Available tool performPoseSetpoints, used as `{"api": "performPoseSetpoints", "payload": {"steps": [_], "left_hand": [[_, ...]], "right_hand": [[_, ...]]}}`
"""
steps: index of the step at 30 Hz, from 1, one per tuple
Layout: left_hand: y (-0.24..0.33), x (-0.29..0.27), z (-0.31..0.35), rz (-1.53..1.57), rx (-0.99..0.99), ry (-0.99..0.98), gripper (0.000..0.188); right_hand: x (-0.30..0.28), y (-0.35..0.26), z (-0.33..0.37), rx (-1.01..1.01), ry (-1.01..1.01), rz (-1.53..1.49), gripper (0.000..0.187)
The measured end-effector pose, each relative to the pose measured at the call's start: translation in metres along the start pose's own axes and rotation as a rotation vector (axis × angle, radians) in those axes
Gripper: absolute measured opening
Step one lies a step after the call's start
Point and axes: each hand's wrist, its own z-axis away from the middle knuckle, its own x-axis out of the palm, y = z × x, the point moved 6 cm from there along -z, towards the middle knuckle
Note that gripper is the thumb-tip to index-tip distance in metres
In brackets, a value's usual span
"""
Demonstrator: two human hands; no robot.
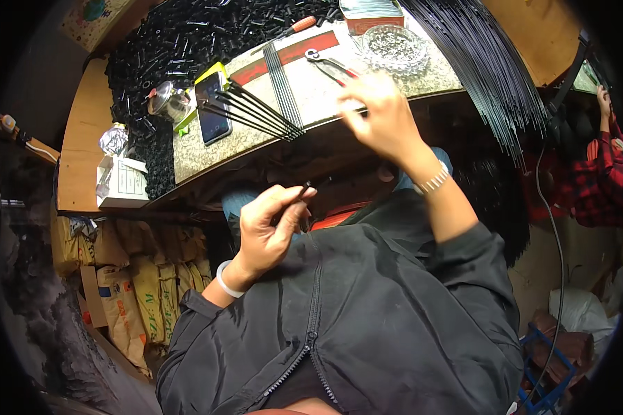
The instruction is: Assembling black industrial components, likely wire harnesses, using pliers and manual dexterity at a workbench.
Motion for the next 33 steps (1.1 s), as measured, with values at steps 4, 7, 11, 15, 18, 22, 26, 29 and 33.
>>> {"api": "performPoseSetpoints", "payload": {"steps": [4, 7, 11, 15, 18, 22, 26, 29, 33], "left_hand": [[0.025, 0.006, -0.019, -0.026, 0.164, 0.054, 0.022], [0.049, 0.023, -0.033, -0.033, 0.304, 0.066, 0.026], [0.070, 0.029, -0.047, -0.056, 0.369, 0.067, 0.028], [0.081, 0.029, -0.054, -0.067, 0.469, 0.134, 0.032], [0.087, 0.022, -0.051, -0.106, 0.466, 0.094, 0.039], [0.043, 0.025, -0.033, -0.151, 0.240, -0.006, 0.046], [-0.040, 0.021, 0.012, -0.305, 0.163, 0.033, 0.054], [-0.090, -0.012, 0.030, -0.355, 0.068, 0.198, 0.068], [-0.094, -0.040, -0.018, -0.586, 0.226, 0.287, 0.100]], "right_hand": [[-0.027, -0.069, 0.039, 0.365, -0.335, -1.225, 0.020], [-0.043, -0.066, 0.051, 0.489, 0.089, -1.214, 0.014], [-0.069, -0.072, 0.039, 0.575, 0.186, -1.155, 0.020], [-0.081, -0.070, 0.020, 0.326, 0.125, -1.127, 0.014], [-0.110, -0.049, 0.009, 0.259, 0.313, -1.061, 0.025], [-0.162, -0.015, -0.030, 0.093, 0.322, -1.476, 0.031], [-0.141, 0.011, -0.056, 0.155, 0.184, -1.232, 0.024], [-0.077, 0.045, -0.068, 0.281, 0.076, -1.058, 0.024], [-0.010, 0.058, -0.086, 0.477, -0.113, -1.056, 0.026]]}}
